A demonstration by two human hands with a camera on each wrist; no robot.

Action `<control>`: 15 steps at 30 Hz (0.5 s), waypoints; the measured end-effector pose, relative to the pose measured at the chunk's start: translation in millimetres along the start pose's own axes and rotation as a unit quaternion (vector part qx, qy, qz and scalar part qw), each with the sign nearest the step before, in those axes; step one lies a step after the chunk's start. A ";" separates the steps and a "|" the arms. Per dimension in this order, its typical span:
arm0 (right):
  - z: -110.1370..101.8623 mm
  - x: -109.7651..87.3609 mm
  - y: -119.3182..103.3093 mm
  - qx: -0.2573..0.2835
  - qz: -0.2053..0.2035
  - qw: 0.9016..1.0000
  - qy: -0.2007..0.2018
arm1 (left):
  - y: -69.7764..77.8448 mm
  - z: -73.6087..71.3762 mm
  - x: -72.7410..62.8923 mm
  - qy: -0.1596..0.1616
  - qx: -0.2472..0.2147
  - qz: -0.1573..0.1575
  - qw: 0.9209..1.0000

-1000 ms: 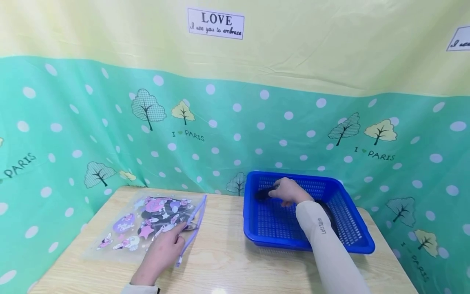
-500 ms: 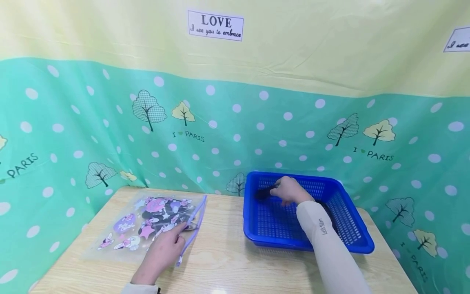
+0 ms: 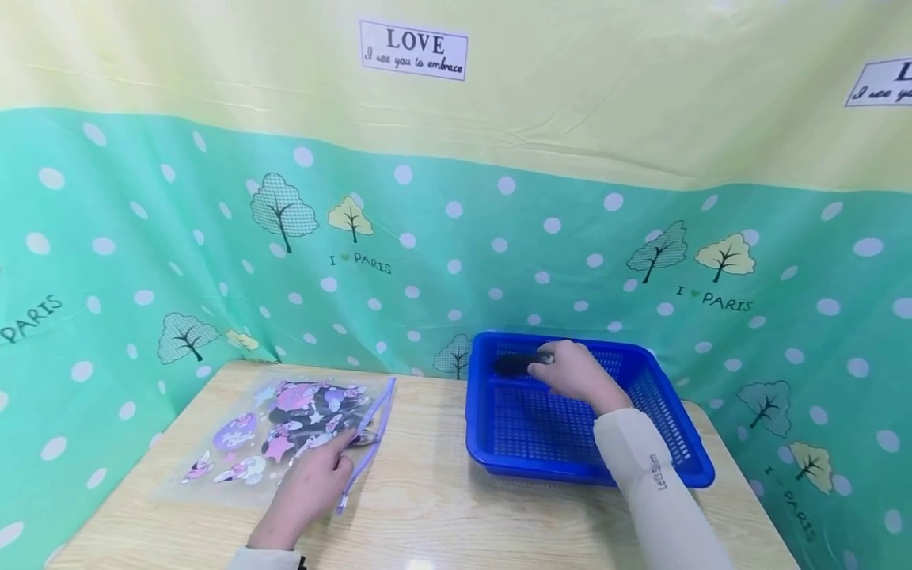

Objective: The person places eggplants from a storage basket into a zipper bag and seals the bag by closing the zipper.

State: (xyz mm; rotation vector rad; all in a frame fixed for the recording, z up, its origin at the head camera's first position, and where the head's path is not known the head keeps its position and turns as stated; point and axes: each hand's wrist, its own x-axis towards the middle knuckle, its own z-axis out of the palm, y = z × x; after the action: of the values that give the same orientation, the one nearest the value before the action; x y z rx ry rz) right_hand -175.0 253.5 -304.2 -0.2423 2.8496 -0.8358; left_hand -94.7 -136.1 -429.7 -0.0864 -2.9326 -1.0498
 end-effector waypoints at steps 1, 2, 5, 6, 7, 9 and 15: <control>0.8 -3.7 -2.7 0.001 -0.007 1.000 0.005 | -0.5 -0.2 0.1 0.000 0.000 0.000 1.000; 2.0 -7.3 -5.2 0.003 -0.014 1.000 0.010 | -0.7 -0.4 0.0 0.000 0.002 0.000 1.000; 6.9 -18.0 -13.3 0.004 -0.030 0.999 0.025 | -1.4 -0.8 0.0 -0.001 0.002 -0.003 1.000; 8.8 -21.4 -15.6 -0.002 -0.037 0.999 0.034 | -1.3 -0.9 0.2 -0.001 0.003 -0.002 1.000; 10.7 -24.8 -17.8 -0.008 -0.043 0.998 0.041 | -1.1 -1.1 0.2 -0.002 0.003 -0.001 1.000; 14.3 -31.7 -21.7 -0.018 -0.048 0.997 0.057 | -0.5 -1.3 0.4 -0.001 0.004 -0.001 1.000; 25.5 -47.6 -31.2 0.032 -0.041 0.997 0.058 | 0.5 -2.5 0.5 -0.004 0.005 -0.007 1.000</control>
State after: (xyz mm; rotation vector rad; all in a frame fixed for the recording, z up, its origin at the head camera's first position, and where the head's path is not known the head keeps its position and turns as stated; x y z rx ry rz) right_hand -120.2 223.8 -303.1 -0.3133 2.9310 -0.9848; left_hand -95.1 -137.3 -427.4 -0.0689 -2.9496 -1.0385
